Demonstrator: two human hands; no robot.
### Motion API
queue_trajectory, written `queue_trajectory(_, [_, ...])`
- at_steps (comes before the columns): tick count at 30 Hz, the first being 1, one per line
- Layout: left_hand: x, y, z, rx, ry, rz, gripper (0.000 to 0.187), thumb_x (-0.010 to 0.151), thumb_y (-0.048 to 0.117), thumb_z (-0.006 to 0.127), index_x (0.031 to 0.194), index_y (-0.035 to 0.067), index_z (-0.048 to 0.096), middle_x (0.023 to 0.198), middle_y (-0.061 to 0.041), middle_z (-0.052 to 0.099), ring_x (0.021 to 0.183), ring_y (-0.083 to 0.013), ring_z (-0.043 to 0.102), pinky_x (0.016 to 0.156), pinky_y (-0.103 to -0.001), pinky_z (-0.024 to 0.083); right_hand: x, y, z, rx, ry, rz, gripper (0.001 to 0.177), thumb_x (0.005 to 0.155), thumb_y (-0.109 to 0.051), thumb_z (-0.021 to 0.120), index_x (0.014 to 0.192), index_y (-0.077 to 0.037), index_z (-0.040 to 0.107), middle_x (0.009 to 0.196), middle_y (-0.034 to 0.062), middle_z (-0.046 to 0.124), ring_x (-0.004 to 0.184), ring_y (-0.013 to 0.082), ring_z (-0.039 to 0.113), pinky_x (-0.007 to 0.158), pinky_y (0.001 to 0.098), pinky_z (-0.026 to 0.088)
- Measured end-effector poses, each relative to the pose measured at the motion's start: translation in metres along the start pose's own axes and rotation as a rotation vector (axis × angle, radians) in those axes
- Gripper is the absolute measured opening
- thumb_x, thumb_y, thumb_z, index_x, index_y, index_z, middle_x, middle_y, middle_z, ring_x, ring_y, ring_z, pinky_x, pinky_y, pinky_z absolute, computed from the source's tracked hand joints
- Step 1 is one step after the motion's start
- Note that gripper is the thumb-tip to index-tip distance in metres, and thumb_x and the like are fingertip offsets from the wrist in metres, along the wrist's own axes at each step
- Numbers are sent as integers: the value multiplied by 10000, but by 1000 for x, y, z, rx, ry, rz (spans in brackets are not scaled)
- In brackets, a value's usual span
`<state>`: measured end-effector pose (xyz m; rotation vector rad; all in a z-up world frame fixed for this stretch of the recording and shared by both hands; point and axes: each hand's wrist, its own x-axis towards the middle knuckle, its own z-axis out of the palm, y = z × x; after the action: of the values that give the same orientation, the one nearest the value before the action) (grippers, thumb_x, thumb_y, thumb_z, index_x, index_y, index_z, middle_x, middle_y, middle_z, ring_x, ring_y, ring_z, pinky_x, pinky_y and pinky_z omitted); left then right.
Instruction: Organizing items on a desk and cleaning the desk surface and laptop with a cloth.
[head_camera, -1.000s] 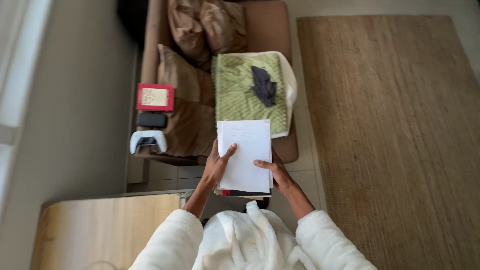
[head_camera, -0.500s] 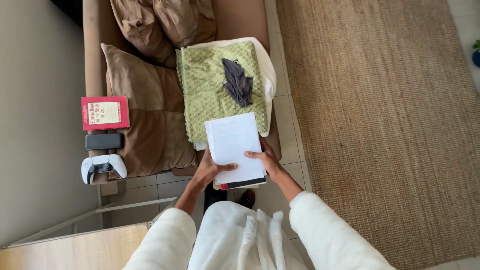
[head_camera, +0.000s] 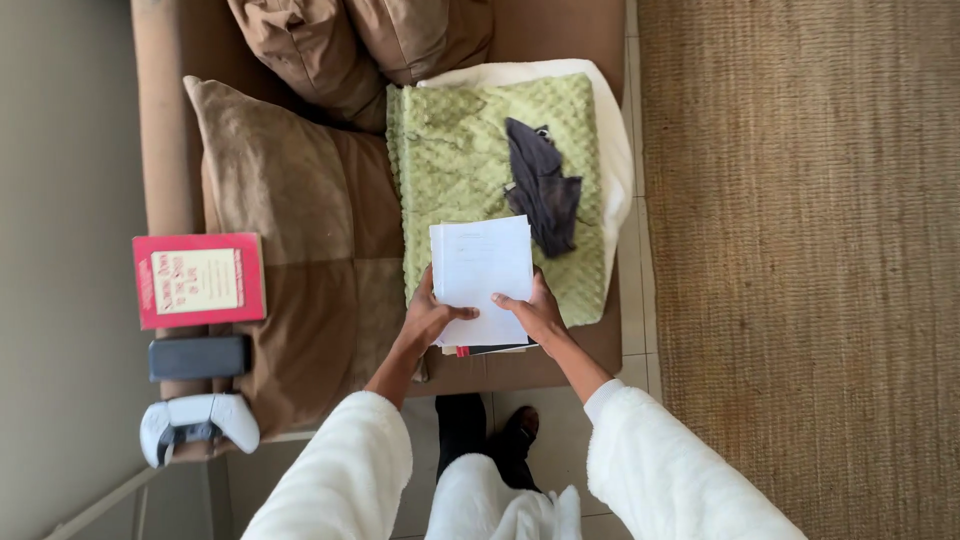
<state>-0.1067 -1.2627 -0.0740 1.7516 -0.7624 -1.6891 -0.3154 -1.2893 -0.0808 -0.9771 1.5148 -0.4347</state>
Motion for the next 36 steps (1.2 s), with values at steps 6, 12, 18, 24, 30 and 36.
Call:
queue_trajectory(6, [62, -79, 6, 65, 157, -27, 977, 559, 30, 808, 1469, 59, 454, 1239, -149, 724, 1165, -293, 689, 1023, -378, 531, 55, 37, 32, -252, -81, 128, 849, 854, -331, 734, 1518, -84, 268, 1424, 155, 569, 1299, 289, 563, 1077, 409, 435])
queue_trajectory(12, [62, -60, 11, -16, 134, -112, 1135, 548, 3, 775, 1563, 77, 273, 1357, -172, 627, 1232, -318, 633, 1040, -382, 511, 68, 66, 31, -261, -81, 184, 983, 890, -329, 741, 1562, -58, 76, 1492, 191, 472, 1363, 298, 501, 1127, 402, 395])
queue_trajectory(18, [66, -45, 19, 2, 168, -23, 1255, 507, 7, 836, 1582, 88, 195, 1467, -179, 509, 1337, -338, 524, 1113, -406, 450, 51, 37, 28, -160, -60, 87, 939, 836, -297, 732, 1571, -135, 170, 1520, 125, 479, 1382, 251, 487, 1118, 409, 387])
queue_trajectory(24, [73, -28, 20, 93, 214, -6, 1238, 500, 17, 826, 1590, 96, 244, 1455, -189, 514, 1363, -353, 488, 1130, -427, 433, 68, 49, 33, -302, -25, 206, 874, 850, -371, 747, 1525, -107, 259, 1424, 156, 597, 1307, 292, 587, 1095, 399, 436])
queue_trajectory(30, [67, -33, 14, 5, 243, 10, 1235, 507, 34, 828, 1576, 18, 210, 1478, -206, 491, 1358, -333, 505, 1131, -393, 423, 61, 43, 24, -254, -64, 189, 860, 854, -367, 726, 1527, -131, 245, 1422, 134, 583, 1306, 273, 579, 1078, 391, 441])
queue_trajectory(36, [60, -51, 21, -84, 244, 40, 1070, 573, 59, 823, 1531, 22, 351, 1459, -171, 570, 1357, -297, 537, 1134, -369, 409, 57, 30, 23, -297, -76, 190, 733, 865, -320, 691, 1480, -111, 352, 1410, 123, 624, 1279, 276, 620, 1046, 397, 468])
